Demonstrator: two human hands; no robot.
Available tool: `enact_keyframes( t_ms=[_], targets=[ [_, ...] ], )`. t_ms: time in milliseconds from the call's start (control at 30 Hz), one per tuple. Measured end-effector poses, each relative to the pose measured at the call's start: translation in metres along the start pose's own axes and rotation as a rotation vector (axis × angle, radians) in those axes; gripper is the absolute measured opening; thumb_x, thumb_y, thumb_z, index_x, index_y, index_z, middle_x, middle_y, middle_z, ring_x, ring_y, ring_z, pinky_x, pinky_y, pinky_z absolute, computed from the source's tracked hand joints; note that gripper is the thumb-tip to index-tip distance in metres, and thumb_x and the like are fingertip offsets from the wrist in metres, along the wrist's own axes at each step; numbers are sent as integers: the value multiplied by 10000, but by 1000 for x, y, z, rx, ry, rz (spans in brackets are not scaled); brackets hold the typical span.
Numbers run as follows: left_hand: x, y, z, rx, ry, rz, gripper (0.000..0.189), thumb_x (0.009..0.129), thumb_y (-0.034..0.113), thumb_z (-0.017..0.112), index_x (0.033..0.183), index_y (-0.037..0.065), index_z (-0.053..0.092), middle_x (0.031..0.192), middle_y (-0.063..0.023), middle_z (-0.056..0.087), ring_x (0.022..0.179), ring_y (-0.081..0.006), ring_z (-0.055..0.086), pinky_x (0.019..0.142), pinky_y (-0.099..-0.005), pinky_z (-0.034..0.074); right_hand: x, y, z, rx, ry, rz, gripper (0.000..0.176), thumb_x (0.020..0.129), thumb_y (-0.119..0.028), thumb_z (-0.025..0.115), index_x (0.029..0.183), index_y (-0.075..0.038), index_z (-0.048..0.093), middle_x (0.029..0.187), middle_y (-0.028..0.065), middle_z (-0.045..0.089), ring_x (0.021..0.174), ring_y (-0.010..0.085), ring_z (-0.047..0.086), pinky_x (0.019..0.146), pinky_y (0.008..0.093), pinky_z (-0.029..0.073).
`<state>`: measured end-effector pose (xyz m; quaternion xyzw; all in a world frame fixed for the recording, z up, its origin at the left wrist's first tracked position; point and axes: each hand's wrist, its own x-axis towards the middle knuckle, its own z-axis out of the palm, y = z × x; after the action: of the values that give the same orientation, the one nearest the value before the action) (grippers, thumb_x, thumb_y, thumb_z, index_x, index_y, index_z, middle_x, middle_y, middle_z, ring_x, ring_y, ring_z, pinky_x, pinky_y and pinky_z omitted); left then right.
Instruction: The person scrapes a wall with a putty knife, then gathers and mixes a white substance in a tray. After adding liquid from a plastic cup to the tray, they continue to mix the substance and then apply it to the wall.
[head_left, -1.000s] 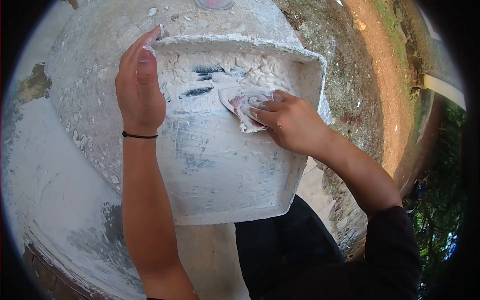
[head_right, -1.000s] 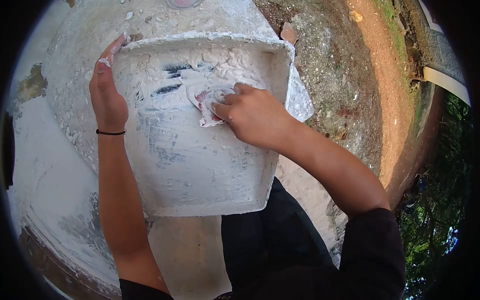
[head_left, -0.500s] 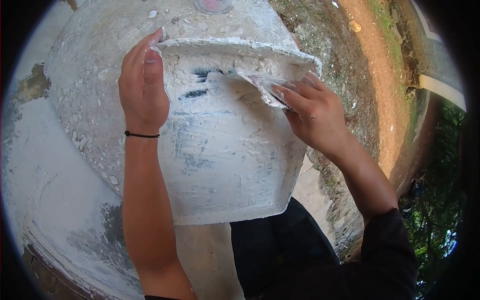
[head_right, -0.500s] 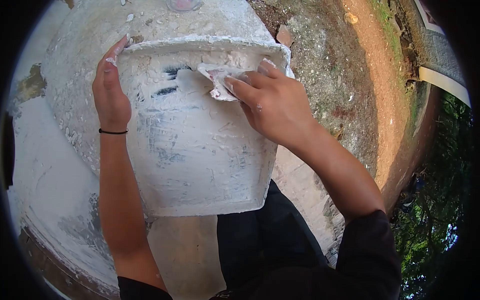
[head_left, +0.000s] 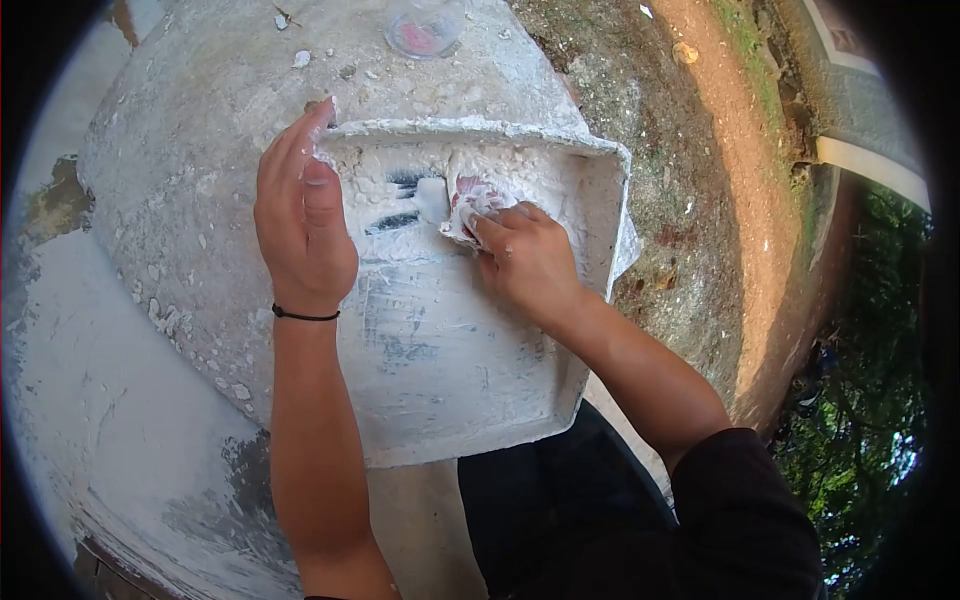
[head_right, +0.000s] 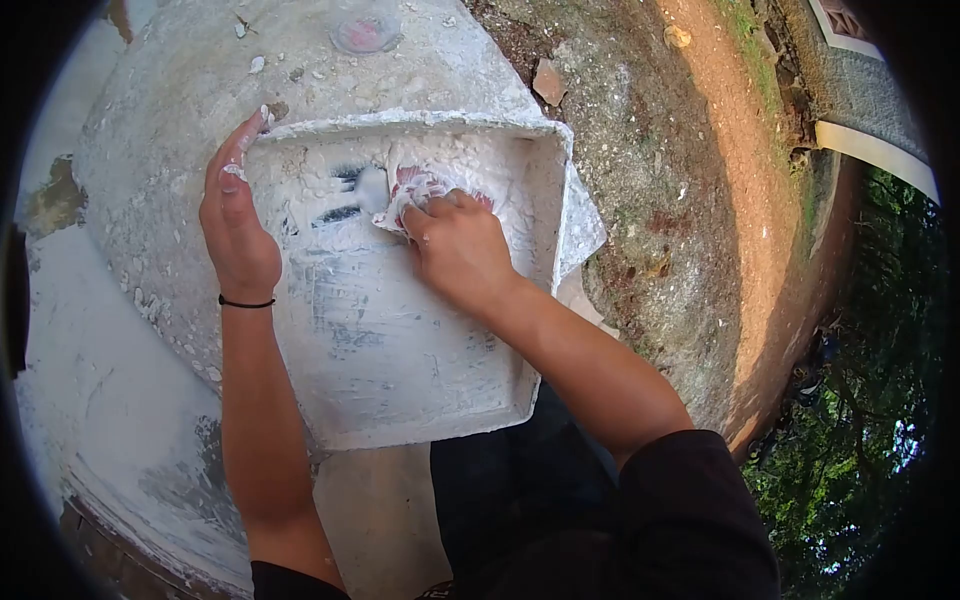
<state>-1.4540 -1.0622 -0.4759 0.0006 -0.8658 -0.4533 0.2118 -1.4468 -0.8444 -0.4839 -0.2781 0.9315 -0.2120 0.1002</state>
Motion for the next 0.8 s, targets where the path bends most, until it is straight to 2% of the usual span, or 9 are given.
enact_keyframes(
  t_ms=[67,267,333,433,500,567,600,667,800],
  targets=[
    [1,0,-1,-5,4,2,526,954,382,306,1167,-26,561,1135,-204,579,1097,-338,510,950,-387,382,5,-5,-2,8,-56,32,191,677,-95,610,864,-60,631,762,109,607,768,294,593,673,391,495],
    [5,-1,-3,-32,-20,-9,523,948,372,316,1153,-45,555,1137,-214,572,1082,-349,510,949,-396,369,0,-6,-9,40,-53,-96,205,658,-83,625,861,-59,624,761,89,594,772,286,589,675,388,493],
    [5,0,-4,-74,-23,-21,523,947,364,317,1148,-58,552,1135,-215,572,1079,-356,509,951,-400,362,-8,-4,-27,132,-106,-198,264,636,-81,652,898,-62,623,780,81,586,784,282,588,683,378,494],
    [5,-1,-5,-52,-30,-7,520,947,355,315,1147,-64,551,1131,-217,574,1077,-361,510,948,-401,366,-15,11,-49,171,-148,-231,332,618,-89,677,944,-61,620,805,82,583,796,281,588,687,367,495],
    [5,-1,-5,-50,-31,-8,519,946,353,315,1147,-63,551,1128,-219,575,1076,-362,511,946,-402,369,-17,15,-59,123,-196,-217,371,628,-105,681,990,-62,611,834,82,587,800,272,590,690,361,496],
    [6,-1,-5,-43,-31,-9,518,945,351,315,1147,-63,551,1126,-221,575,1075,-363,512,943,-404,372,-17,10,-67,-105,-183,-211,350,679,-107,633,1022,-48,603,834,84,591,799,261,594,694,358,498],
    [6,-1,-5,-38,-30,-11,516,945,349,314,1148,-62,552,1123,-221,576,1070,-365,516,942,-406,374,-16,7,-69,-106,-184,-209,350,679,-107,633,1022,-48,603,834,84,591,799,261,594,694,358,498],
    [5,0,-5,-33,-31,-18,515,946,347,312,1149,-60,552,1121,-222,577,1065,-367,519,941,-408,376,-11,0,-68,-249,-238,-175,321,722,-88,564,1037,-30,596,831,88,596,785,251,600,671,356,504],
    [6,2,-4,-19,-35,-29,503,947,332,310,1153,-57,553,1114,-230,576,1057,-370,525,937,-405,381,-7,-2,-64,-322,-300,-105,381,673,-58,617,1054,-38,608,829,91,602,740,262,595,633,345,498]
  ],
)
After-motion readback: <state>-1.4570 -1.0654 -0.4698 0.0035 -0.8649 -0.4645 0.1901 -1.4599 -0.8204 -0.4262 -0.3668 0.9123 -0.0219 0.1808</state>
